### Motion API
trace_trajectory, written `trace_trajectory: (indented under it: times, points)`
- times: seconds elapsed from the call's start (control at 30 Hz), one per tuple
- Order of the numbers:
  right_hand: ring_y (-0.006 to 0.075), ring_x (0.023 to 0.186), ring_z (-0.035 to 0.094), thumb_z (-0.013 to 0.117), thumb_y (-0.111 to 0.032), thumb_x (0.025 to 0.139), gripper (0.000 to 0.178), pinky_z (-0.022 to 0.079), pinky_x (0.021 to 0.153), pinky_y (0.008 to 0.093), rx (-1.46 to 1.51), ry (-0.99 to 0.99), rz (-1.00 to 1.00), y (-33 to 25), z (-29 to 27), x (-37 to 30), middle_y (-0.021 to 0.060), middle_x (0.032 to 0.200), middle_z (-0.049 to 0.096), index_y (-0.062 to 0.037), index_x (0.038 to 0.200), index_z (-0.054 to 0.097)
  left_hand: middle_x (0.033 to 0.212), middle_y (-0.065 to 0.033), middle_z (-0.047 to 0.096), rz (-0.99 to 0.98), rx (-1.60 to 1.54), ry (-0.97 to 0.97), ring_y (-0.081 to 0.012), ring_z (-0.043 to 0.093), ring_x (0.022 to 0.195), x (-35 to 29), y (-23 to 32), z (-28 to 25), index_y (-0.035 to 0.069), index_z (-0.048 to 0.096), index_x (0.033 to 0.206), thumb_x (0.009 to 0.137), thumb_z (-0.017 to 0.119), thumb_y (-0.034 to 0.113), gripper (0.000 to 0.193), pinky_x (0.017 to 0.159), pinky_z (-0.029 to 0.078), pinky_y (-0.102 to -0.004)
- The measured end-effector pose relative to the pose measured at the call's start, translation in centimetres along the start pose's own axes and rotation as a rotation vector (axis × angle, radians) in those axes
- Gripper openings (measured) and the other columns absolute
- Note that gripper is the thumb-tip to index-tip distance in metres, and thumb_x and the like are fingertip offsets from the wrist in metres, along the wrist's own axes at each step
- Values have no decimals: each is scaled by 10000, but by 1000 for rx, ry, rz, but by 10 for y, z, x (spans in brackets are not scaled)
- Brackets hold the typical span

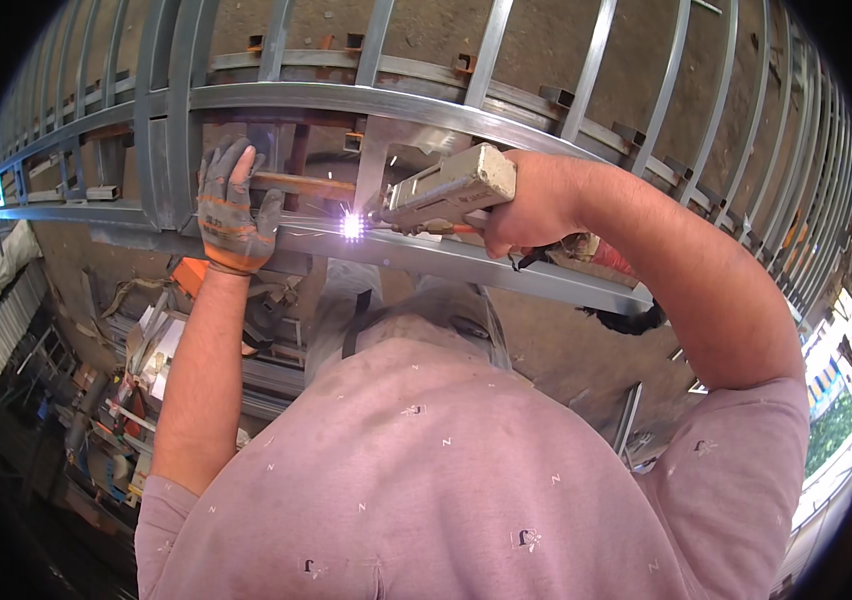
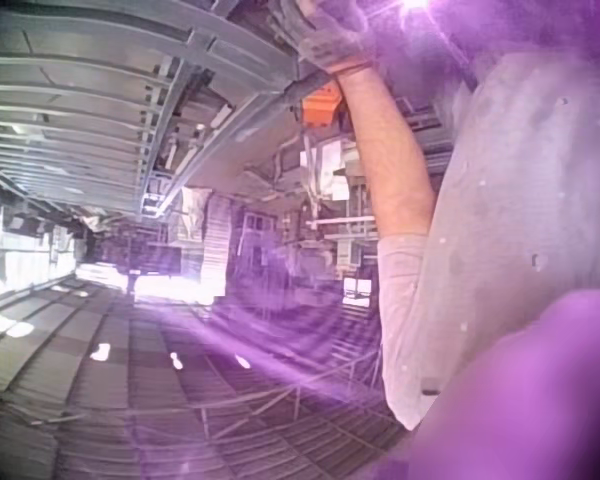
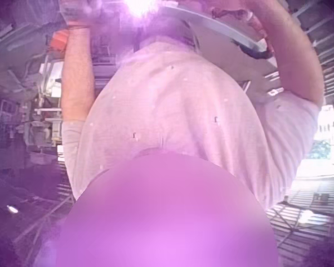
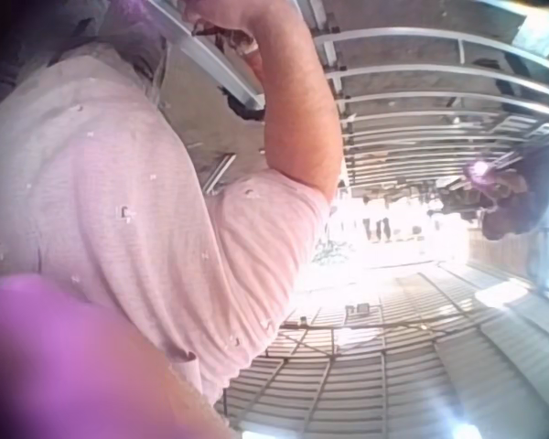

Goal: The person welds joints on a large metal frame using a handheld welding torch. They move along the frame, applying welds at multiple intersections while wearing gloves. Another person is visible in the background working on a similar frame.

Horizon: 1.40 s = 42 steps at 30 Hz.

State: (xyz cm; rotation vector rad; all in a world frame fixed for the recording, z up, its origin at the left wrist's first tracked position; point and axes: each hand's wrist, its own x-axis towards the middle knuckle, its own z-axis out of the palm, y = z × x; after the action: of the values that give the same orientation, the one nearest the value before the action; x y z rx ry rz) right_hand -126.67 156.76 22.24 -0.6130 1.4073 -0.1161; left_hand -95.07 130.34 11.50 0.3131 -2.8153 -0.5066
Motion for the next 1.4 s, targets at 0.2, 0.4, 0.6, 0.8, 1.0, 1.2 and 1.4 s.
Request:
trace_trajectory:
  times: [0.2,0.4,0.6,0.8,1.0,1.2,1.4]
  points:
    - [250,939,790,880,-165,771,568,633,891,398,-17,-10,59,-3,-2,-4,126,1093,822,-94,1325,777,1523,-186,638,-2,1,-18,-457,597,1419,-1,0,-1,73,570,1595,956,760,272,695,1281,401,-600]
    - [258,995,787,879,-169,764,587,624,935,397,-8,-14,46,-1,-4,-5,125,1115,825,-96,1336,775,1512,-176,634,10,0,4,-454,603,1411,-1,-1,0,93,576,1578,954,781,313,693,1256,436,-608]
    - [205,886,772,934,-79,772,561,651,807,369,-7,19,12,4,0,-7,80,1047,813,-67,1310,773,1512,-181,642,23,-13,8,-455,602,1423,-2,-5,1,86,587,1570,950,756,273,669,1256,440,-607]
    - [244,970,794,892,-152,763,613,640,899,386,-23,-6,40,4,-2,-10,121,1104,830,-92,1359,762,1517,-178,639,18,-29,4,-442,599,1432,0,-3,-1,84,583,1569,919,752,226,687,1266,430,-610]
    - [219,885,789,889,-124,782,590,650,811,378,-18,5,-3,17,1,-6,114,1056,819,-84,1356,758,1515,-176,639,16,-18,4,-446,597,1432,0,-2,-2,85,583,1569,918,751,216,685,1262,431,-611]
    - [218,873,785,888,-114,788,614,658,809,377,-13,-4,-4,21,1,-7,120,1042,813,-77,1383,740,1496,-192,668,12,-33,16,-463,614,1412,0,-2,-1,68,606,1558,965,696,207,616,1269,414,-615]
    - [210,920,779,887,-98,791,615,658,835,375,16,-36,23,20,-2,-9,115,1081,813,-74,1387,737,1493,-198,676,-1,-27,-2,-469,626,1384,-1,-1,-1,51,605,1561,961,673,168,615,1281,395,-612]
